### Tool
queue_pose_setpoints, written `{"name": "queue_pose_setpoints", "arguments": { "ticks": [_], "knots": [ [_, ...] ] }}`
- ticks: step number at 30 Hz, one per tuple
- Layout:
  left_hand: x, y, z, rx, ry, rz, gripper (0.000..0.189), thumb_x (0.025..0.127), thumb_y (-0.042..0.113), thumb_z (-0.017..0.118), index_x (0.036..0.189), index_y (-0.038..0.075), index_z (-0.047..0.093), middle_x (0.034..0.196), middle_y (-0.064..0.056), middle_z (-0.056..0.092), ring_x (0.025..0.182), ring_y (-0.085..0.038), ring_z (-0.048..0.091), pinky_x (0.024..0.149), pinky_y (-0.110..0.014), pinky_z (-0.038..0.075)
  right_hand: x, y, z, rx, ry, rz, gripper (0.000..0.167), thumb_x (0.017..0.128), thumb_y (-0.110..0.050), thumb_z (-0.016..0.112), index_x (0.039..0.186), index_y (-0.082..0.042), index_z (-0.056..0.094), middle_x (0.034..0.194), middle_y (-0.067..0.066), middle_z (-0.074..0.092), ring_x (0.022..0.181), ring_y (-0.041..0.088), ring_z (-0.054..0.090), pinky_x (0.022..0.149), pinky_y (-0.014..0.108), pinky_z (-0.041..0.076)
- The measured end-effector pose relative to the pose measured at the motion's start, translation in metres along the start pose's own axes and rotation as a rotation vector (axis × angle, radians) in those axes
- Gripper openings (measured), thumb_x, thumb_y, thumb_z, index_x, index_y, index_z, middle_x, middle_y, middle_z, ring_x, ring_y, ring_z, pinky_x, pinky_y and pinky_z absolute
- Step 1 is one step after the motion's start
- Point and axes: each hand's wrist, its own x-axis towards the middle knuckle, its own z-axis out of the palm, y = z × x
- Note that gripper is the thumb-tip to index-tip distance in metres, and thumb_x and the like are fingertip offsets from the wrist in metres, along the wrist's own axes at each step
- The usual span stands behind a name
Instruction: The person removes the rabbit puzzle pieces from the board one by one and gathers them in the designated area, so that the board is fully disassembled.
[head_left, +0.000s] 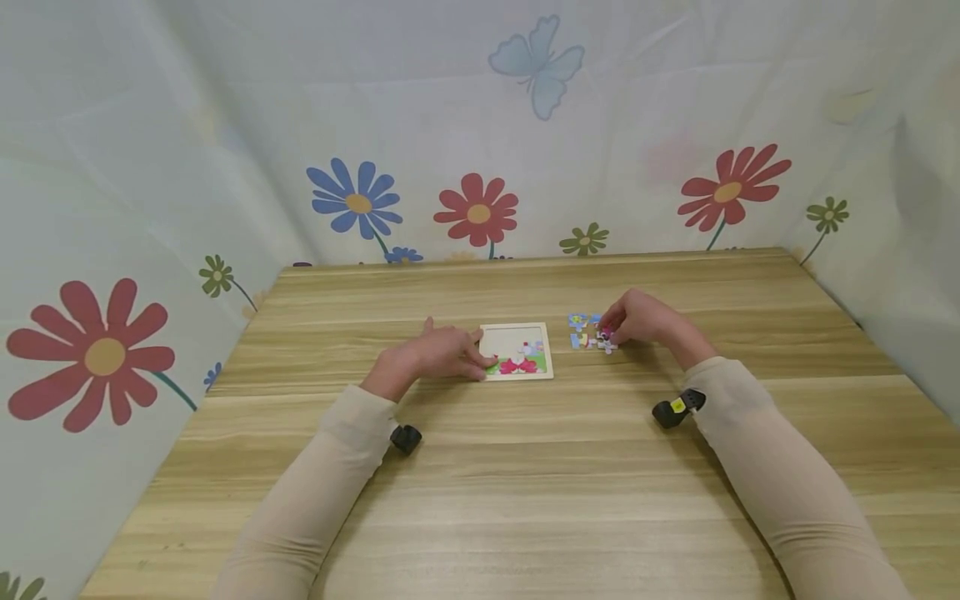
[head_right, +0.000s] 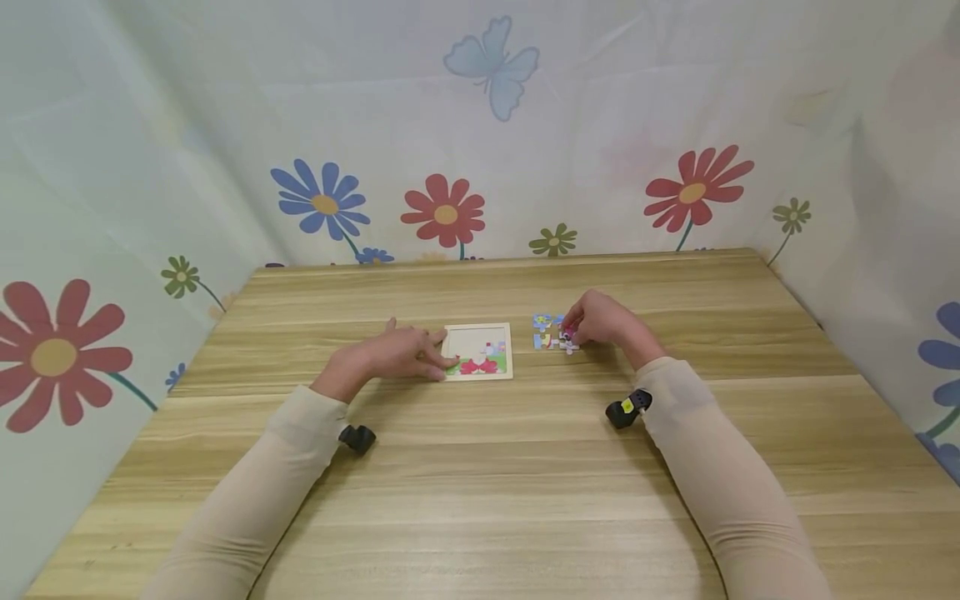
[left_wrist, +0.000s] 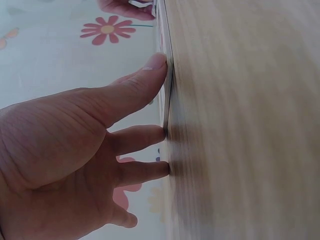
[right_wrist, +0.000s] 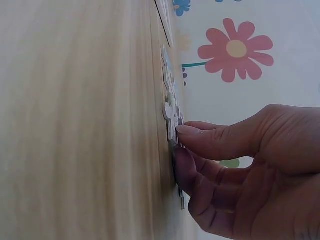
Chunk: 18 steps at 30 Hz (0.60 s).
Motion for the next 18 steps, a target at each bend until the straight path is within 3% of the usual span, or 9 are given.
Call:
{"name": "queue_pose_setpoints", "arguments": {
  "ticks": [8, 14, 18],
  "knots": [
    [-0.0005, -0.0007, 0.0004, -0.002, 0.0, 0.007, 0.042, 0.092, 0.04, 0.071, 0.132, 0.032, 0.064, 0.158, -0.012, 0.033, 0.145, -0.032, 0.032, 0.109, -0.074, -0.006, -0.0026, -0.0027, 0.0022, 0.01, 0.005, 0.018, 0.024, 0.087, 0.006, 0.072, 0.11, 0.008, 0.072, 0.104, 0.02, 0.072, 0.094, 0.026, 0.065, 0.078, 0.033, 0.052],
    [-0.0017, -0.0003, -0.0004, -0.004, -0.002, 0.005, 0.042, 0.091, 0.04, 0.071, 0.132, 0.031, 0.064, 0.158, -0.012, 0.034, 0.145, -0.033, 0.032, 0.109, -0.074, -0.006, -0.0031, -0.0017, 0.0017, 0.02, 0.008, 0.022, 0.022, 0.088, 0.005, 0.071, 0.11, 0.007, 0.073, 0.104, 0.019, 0.073, 0.093, 0.025, 0.065, 0.077, 0.031, 0.052],
    [-0.0016, 0.0005, -0.001, -0.01, -0.002, 0.004, 0.041, 0.091, 0.04, 0.072, 0.131, 0.032, 0.065, 0.158, -0.011, 0.034, 0.145, -0.032, 0.032, 0.109, -0.074, -0.006, -0.0034, -0.0036, -0.0014, 0.014, 0.049, 0.029, 0.025, 0.088, 0.0, 0.073, 0.112, 0.006, 0.073, 0.105, 0.019, 0.072, 0.093, 0.026, 0.063, 0.078, 0.035, 0.05]
  ]
}}
